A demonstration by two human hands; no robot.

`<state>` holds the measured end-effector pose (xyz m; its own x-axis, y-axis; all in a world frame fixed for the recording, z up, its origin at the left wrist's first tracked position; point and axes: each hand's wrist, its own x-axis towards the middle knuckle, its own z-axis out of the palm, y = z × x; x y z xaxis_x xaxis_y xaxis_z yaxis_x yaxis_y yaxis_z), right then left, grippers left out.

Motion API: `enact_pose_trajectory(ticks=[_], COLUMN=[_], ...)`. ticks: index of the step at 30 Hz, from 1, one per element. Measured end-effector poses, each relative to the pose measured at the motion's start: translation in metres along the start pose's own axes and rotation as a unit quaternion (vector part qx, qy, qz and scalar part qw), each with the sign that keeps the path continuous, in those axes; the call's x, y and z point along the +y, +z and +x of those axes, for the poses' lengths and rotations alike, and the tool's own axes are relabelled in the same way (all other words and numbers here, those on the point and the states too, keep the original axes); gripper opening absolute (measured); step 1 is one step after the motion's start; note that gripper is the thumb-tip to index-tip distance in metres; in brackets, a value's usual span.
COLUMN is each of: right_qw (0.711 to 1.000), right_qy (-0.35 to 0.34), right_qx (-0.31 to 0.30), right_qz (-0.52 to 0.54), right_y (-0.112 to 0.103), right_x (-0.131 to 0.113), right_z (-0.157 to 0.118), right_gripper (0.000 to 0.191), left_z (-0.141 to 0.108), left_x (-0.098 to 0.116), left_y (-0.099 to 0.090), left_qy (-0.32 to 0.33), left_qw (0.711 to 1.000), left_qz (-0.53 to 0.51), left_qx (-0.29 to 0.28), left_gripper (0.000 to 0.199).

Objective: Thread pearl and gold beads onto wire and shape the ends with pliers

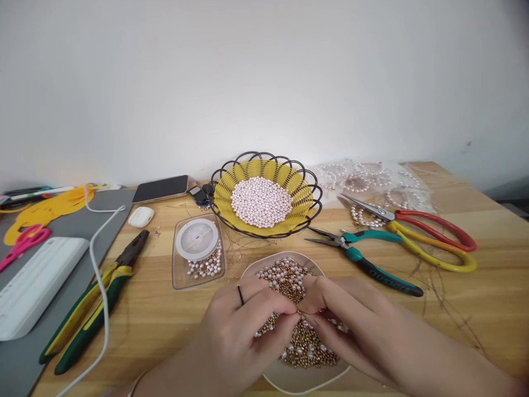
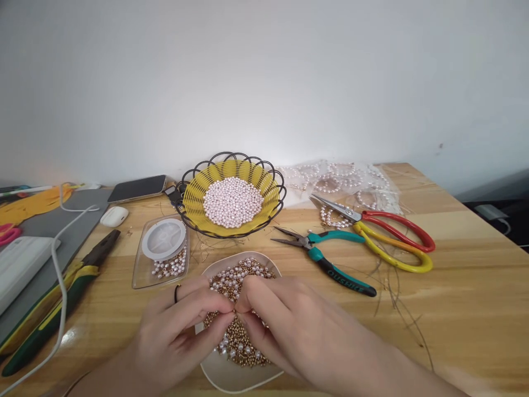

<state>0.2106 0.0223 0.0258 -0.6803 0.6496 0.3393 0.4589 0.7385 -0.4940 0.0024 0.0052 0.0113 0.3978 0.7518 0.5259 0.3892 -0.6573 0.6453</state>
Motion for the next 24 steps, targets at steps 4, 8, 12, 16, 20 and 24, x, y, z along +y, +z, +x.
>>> enact_pose_trajectory(ticks=[4,8,12,16,20,24], right_qw=[1.000,1.000,1.000,0.998,0.993,0.992], right_qy=[0.000,0.007,0.011,0.026,0.049,0.050], right_qx=[0.007,0.002,0.020,0.014,-0.022,-0.039], right_qz=[-0.016,-0.008,0.019,0.056,0.103,0.111], right_y=[0.0004,0.0023,0.0074,0.0094,0.0044,-0.0001], right_x=[-0.0001,-0.0001,0.0009,0.0022,0.0027,0.0043], right_z=[0.0008,0.0014,-0.0015,-0.0038,-0.0030,-0.0021], right_gripper=[0.026,0.023,0.019,0.018,0.017,0.017], left_z=[-0.0027,-0.0034,-0.0014,-0.0010,-0.0019,-0.0021], left_x=[-0.0010,-0.0009,-0.0008,-0.0007,-0.0009,-0.0017], left_y=[0.0005,0.0005,-0.0011,-0.0014,0.0005,0.0012], left_qy=[0.020,0.038,0.059,0.035,0.015,0.001], left_qw=[0.999,0.998,0.995,0.997,0.999,1.000], left_qz=[0.031,0.057,0.075,0.061,0.027,0.009], left_qx=[-0.001,-0.008,-0.011,-0.010,-0.009,-0.007], left_gripper=[0.015,0.016,0.018,0.018,0.017,0.016])
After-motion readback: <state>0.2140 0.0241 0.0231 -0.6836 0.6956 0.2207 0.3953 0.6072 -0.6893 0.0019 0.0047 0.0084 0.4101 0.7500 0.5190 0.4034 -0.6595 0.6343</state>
